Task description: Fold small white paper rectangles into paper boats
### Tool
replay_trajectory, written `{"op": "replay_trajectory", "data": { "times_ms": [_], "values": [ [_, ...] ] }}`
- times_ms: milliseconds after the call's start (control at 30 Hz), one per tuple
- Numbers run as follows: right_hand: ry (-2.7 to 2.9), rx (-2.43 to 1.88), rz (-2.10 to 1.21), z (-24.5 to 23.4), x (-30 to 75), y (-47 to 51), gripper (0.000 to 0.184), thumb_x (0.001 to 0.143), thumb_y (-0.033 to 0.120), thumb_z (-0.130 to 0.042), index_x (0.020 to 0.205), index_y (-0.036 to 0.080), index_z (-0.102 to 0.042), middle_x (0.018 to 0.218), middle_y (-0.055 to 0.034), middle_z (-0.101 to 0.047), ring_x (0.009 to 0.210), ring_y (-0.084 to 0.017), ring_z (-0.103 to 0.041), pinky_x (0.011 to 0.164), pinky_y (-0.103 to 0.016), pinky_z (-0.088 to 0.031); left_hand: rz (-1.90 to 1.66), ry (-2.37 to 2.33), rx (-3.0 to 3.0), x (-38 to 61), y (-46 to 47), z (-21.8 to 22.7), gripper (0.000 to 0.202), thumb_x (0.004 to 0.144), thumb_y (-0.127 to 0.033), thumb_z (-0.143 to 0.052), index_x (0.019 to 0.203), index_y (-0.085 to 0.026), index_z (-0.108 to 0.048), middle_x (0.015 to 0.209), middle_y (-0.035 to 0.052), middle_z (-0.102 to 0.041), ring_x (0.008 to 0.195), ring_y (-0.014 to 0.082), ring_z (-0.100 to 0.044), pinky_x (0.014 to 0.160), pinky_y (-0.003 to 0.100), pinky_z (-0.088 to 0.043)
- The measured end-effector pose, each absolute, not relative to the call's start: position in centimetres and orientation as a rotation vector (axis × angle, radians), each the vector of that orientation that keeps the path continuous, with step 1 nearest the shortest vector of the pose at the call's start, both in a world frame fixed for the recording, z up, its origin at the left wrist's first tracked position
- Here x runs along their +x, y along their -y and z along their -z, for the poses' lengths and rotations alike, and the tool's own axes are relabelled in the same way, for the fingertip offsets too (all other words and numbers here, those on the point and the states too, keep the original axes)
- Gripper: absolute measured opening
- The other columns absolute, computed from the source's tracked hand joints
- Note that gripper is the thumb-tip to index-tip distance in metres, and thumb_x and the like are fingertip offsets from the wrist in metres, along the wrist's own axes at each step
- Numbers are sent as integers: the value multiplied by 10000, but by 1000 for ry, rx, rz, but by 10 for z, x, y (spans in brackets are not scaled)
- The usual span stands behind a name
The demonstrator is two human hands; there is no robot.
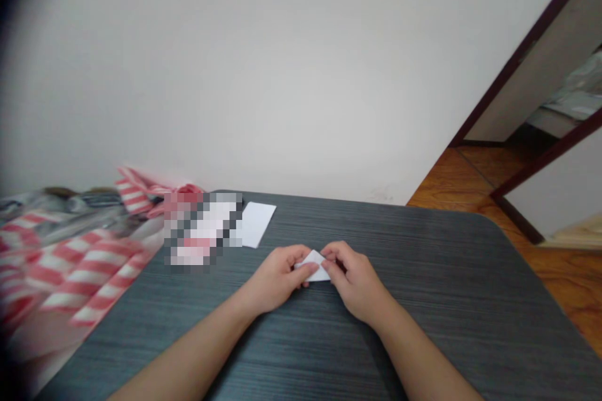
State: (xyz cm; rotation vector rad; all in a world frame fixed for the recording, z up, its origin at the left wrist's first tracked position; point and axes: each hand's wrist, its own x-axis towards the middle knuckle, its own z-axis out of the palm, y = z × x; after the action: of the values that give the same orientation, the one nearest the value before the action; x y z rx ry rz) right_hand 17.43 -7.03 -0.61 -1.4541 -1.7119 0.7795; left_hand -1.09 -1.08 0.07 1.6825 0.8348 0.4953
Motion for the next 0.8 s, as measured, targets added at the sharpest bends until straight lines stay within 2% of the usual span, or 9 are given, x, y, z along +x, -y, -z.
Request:
{"op": "replay_trajectory", "data": {
  "times_ms": [100, 200, 300, 367, 567, 800],
  "values": [
    [1643, -1439, -868, 10, 175, 70, 166, 910, 247, -529, 1062, 190, -564, 733, 9, -597, 612, -134, -553, 586, -243, -420, -493, -837, 1642, -11, 11, -2, 194, 881, -309, -539, 833, -150, -641, 653, -12, -603, 598, 116, -532, 575, 209, -384],
    [1668, -1480, -866, 8, 177, 70, 106, 889, 276, -567, 916, 186, -616, 681, 16, -577, 596, -130, -521, 560, -236, -393, -490, -841, 1644, -11, 11, -2, 204, 886, -315, -535, 819, -150, -636, 652, -12, -606, 596, 115, -532, 575, 210, -382],
    [1707, -1524, -849, 3, 177, 69, 167, 885, 271, -563, 755, 182, -618, 605, 27, -552, 552, -120, -489, 534, -233, -360, -495, -832, 1673, -12, 11, -2, 221, 887, -318, -532, 780, -150, -627, 651, -12, -605, 599, 114, -528, 569, 208, -371],
    [1704, -1543, -852, 1, 176, 69, 203, 894, 265, -545, 720, 182, -610, 562, 36, -544, 524, -116, -488, 527, -230, -358, -504, -824, 1680, -12, 11, -2, 225, 885, -319, -535, 766, -150, -622, 648, -13, -601, 597, 112, -522, 567, 207, -368],
    [1642, -1555, -880, 2, 176, 70, 226, 911, 282, -525, 721, 185, -603, 532, 35, -561, 496, -118, -514, 523, -224, -382, -490, -842, 1685, -11, 10, -1, 263, 894, -359, -530, 794, -149, -653, 644, -3, -621, 600, 126, -543, 569, 212, -381],
    [1630, -1514, -930, 5, 175, 69, 193, 899, 271, -536, 738, 181, -591, 575, 38, -546, 519, -112, -502, 520, -217, -376, -460, -805, 1712, -13, 11, -2, 342, 929, -384, -475, 818, -142, -690, 738, 31, -699, 617, 130, -570, 569, 214, -382]
  ]
}}
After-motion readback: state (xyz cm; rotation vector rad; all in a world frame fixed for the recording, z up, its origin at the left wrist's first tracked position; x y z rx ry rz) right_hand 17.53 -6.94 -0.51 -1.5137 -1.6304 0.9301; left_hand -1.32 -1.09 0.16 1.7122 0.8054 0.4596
